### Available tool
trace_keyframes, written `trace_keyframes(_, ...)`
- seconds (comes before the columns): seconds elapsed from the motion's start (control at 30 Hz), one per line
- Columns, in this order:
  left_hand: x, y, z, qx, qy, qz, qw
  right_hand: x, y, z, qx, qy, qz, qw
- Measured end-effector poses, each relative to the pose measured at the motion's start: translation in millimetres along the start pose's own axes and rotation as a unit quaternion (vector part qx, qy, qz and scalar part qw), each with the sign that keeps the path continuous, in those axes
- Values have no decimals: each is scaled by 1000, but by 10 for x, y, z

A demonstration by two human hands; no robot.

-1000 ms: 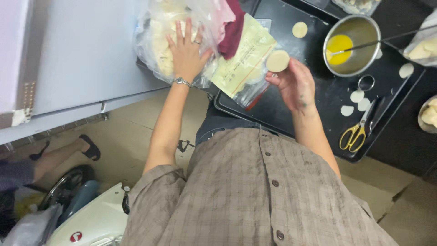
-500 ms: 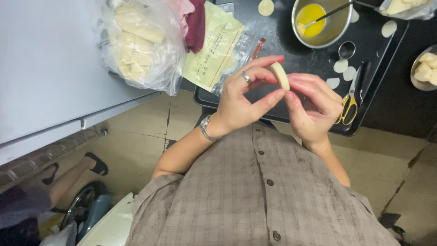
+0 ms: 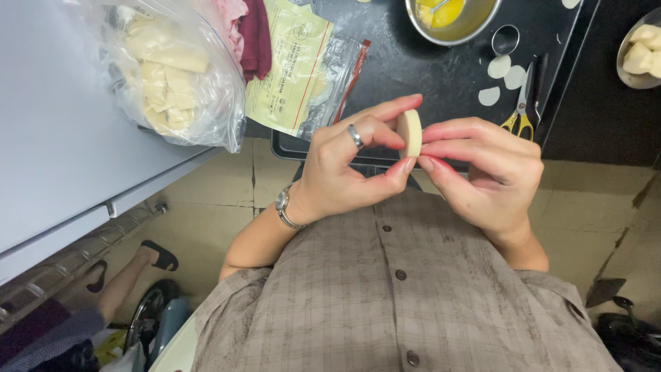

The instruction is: The person takes round dumpling wrappers from a plastic bag and pinches the edges of each wrapper together to fold it into a closed half-moon shape, placing the folded dumplings on the tray beside them. They repeat this folding cycle with one wrapper at a time throughout the clip.

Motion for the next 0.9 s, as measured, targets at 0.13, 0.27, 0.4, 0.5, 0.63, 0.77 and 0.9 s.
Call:
trace_keyframes(0.13, -29, 12, 0, 14, -19, -8, 1000, 29, -19, 24, 1, 18, 7, 1000)
trace_keyframes(0.27, -100, 50, 6, 4, 1, -6, 1000, 89, -47, 59, 1, 14, 11, 1000)
trace_keyframes(0.4, -143, 55, 11, -1, 15, -10, 1000, 130, -87, 108, 11, 1, 11, 1000)
trace_keyframes(0.5, -156, 39, 11, 4, 11, -15, 1000, 147, -114, 128, 13, -16, 3, 1000)
trace_keyframes(0.63, -152, 15, 15, 24, -9, -19, 999, 158, -115, 113, 7, -6, -1, 1000)
trace_keyframes(0.77, -145, 33, 54, 11, 15, -11, 1000, 138, -87, 50, 23, -15, -5, 1000)
trace_keyframes(0.9, -154, 69, 206, -86, 319, 4, 944, 94, -39, -56, 73, -105, -11, 992)
Point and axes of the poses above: each hand's wrist, its own y-axis away from the middle knuckle, its own x-axis out of the palm, z = x × y, the point moved 1 cm from there along -y, towards the middle knuckle, and after that the axes turned 7 degrees about x, right-handed, at the moved point
